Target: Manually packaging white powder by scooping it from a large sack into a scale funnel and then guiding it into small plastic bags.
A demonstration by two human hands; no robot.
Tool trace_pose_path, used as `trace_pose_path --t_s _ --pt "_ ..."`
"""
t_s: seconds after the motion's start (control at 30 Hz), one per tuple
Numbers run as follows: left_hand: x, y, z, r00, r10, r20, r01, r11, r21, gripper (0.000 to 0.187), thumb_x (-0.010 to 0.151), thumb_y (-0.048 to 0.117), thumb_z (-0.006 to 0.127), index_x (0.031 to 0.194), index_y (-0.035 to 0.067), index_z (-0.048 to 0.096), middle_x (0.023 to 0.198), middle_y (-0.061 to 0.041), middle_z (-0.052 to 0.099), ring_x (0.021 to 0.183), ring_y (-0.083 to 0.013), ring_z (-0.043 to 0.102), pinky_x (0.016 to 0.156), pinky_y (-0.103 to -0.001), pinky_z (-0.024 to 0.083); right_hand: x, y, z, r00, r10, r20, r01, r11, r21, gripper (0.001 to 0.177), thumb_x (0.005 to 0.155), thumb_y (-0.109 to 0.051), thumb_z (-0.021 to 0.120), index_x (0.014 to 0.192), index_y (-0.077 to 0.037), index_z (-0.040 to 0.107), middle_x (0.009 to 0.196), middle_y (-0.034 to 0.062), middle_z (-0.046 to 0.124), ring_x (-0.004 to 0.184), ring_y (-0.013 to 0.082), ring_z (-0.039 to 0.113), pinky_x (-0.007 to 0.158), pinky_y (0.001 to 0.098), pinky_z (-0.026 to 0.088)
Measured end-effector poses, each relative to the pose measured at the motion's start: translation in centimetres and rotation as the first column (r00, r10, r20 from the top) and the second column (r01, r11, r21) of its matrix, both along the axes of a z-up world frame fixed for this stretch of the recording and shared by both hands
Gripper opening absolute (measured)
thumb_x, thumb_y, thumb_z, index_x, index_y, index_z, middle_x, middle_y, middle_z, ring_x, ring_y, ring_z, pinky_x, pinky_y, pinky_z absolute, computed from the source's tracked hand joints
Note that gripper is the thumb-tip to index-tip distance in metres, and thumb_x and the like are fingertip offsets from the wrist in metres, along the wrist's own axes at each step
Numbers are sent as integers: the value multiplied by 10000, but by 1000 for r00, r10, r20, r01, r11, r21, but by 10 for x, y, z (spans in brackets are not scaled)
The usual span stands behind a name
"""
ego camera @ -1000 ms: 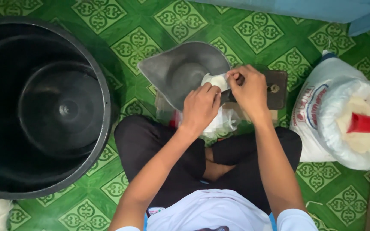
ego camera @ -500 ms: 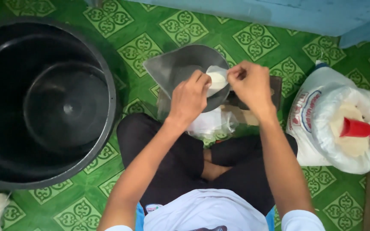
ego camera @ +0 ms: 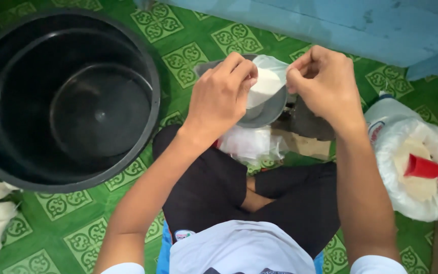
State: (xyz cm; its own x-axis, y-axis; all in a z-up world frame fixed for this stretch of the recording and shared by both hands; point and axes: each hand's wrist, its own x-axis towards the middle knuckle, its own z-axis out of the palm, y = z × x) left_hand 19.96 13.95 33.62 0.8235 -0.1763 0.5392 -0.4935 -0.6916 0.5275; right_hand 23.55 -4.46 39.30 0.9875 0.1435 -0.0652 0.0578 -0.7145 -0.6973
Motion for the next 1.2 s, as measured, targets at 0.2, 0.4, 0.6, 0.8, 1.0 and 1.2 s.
trace_pose_path --t_s 0.2,0.4,0.6,0.8,1.0,1.2 --pt "-22 16 2 994 -4 113 36 956 -291 102 1012 156 524 1045 81 586 1030 -77 510 919 -242 582 750 -336 505 -3 11 -8 984 132 118 -162 939 304 58 916 -57 608 862 -46 627 690 62 683 612 65 634 589 190 487" --pt "-40 2 -44 998 -2 -64 -41 755 -654 924 794 520 770 1461 122 271 1447 -91 372 1318 -272 538 1057 -380 501 -22 29 -6 983 152 100 -180 894 411 108 956 -70 638 860 -39 599 698 75 671 610 81 644 576 199 507" --pt "-35 -11 -68 970 -132 -206 -55 704 -708 1105 616 411 909 1486 123 291 1373 -85 555 1285 -218 542 1035 -349 480 -41 34 -1 982 148 121 -184 900 395 108 977 -68 622 881 -43 581 742 66 667 636 100 666 564 191 492" --pt "-40 -6 -66 955 25 -294 -175 849 -498 644 689 448 814 1201 173 537 980 -13 719 858 -188 712 624 -353 522 -52 29 11 984 137 115 -163 950 266 98 924 -32 625 830 -39 597 670 49 647 587 70 578 582 202 465" --pt "-52 3 -59 967 16 -254 -102 938 -331 633 705 438 802 1225 194 537 1015 -19 727 892 -248 723 630 -395 532 -57 22 53 972 231 -40 -234 959 -159 99 862 -166 706 909 -81 692 783 4 685 696 102 606 697 253 498" --pt "-61 7 -44 965 -96 -243 8 940 -341 556 691 414 820 1126 183 561 954 -4 700 833 -249 697 684 -360 509 -41 19 63 731 674 109 -616 721 -317 472 868 -173 691 1305 -29 587 1190 140 606 1031 287 619 838 420 481"
